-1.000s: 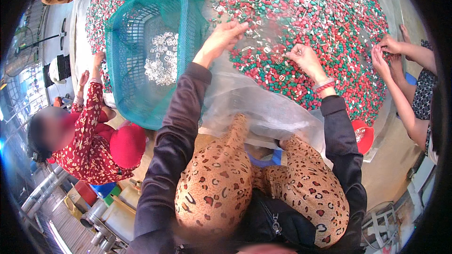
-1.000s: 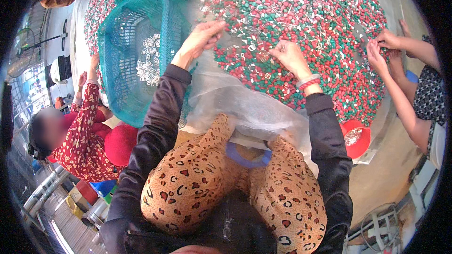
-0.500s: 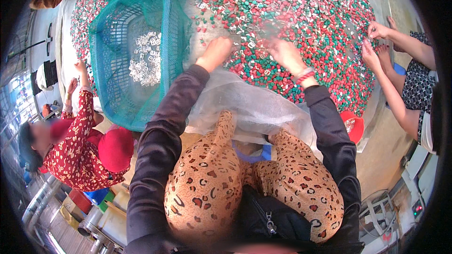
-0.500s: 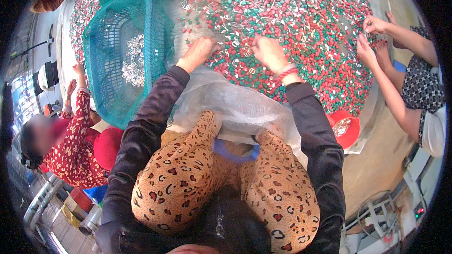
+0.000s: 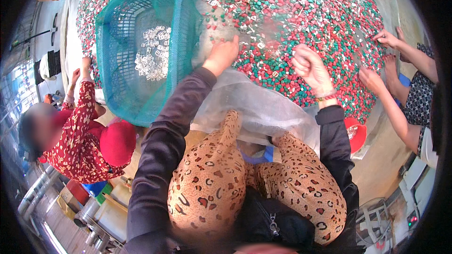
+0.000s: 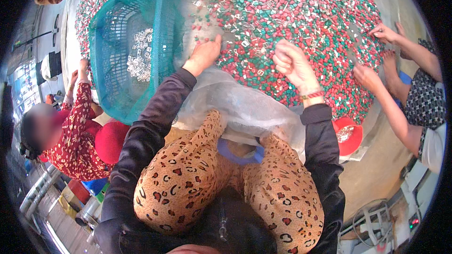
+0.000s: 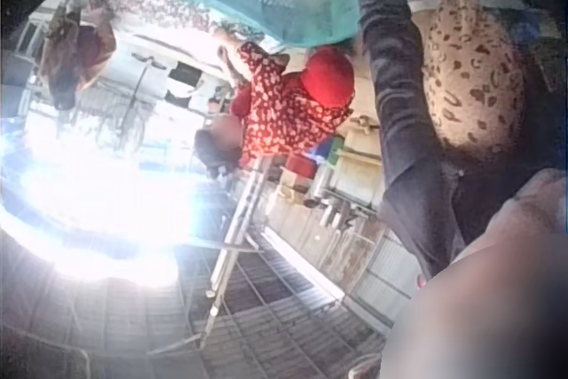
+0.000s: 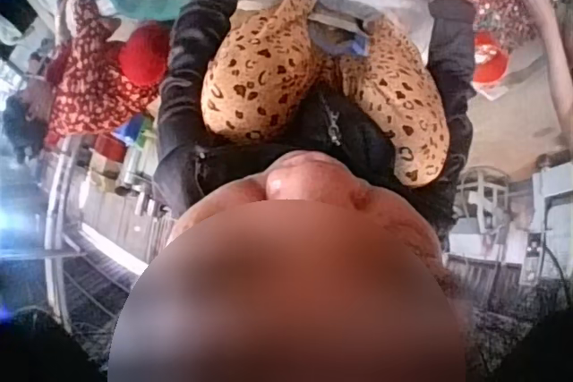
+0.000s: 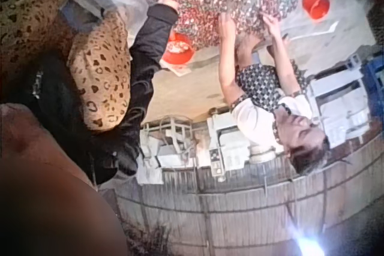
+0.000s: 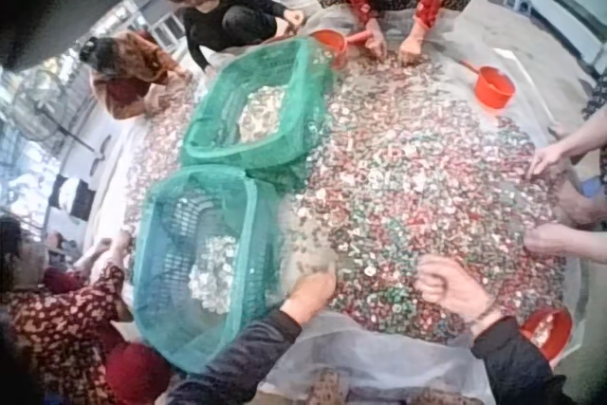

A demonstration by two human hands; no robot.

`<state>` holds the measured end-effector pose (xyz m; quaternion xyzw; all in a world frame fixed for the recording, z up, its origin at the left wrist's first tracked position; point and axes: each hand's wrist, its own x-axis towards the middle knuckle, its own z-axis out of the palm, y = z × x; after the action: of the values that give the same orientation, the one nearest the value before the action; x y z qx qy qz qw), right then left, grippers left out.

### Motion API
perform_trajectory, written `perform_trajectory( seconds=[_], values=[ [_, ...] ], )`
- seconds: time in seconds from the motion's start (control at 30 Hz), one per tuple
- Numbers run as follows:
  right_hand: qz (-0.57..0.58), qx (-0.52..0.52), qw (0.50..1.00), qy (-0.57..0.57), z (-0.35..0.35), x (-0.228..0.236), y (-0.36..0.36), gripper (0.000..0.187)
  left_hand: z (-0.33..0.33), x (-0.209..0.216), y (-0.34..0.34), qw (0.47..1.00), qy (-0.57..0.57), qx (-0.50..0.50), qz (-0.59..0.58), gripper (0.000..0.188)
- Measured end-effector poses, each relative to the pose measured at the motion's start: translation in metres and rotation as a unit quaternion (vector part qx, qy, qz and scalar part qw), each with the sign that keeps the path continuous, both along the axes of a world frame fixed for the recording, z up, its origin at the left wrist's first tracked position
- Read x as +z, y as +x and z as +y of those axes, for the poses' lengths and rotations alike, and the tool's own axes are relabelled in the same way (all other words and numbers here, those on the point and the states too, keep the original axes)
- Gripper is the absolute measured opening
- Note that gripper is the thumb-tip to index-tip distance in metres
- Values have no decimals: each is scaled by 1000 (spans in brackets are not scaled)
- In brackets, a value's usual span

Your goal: The person sits at a table and sorts small red, green, and white plastic pieces by hand, placing selected white pieces into a green basket. Other workers are also sorting similar pieces nearby.

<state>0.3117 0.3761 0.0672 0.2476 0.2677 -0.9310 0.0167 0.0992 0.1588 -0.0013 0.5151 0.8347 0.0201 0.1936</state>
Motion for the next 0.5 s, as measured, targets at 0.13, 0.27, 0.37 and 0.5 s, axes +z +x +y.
perform_trajectory(
  seconds=[0.13,0.27,0.37,0.5],
  values=[
    [138,-131,947,-260,-6,16,41,14,6,-12,23,999,-1,2,34,16],
    [175,-113,907,-366,-36,6,44,15,24,-17,14,994,-88,-26,57,25],
    [160,-119,912,-360,-59,-3,34,41,26,-13,-14,993,-118,13,22,33],
    [143,-131,918,-344,-65,-11,33,61,31,4,-45,996,-13,-13,-86,39]
  ],
)
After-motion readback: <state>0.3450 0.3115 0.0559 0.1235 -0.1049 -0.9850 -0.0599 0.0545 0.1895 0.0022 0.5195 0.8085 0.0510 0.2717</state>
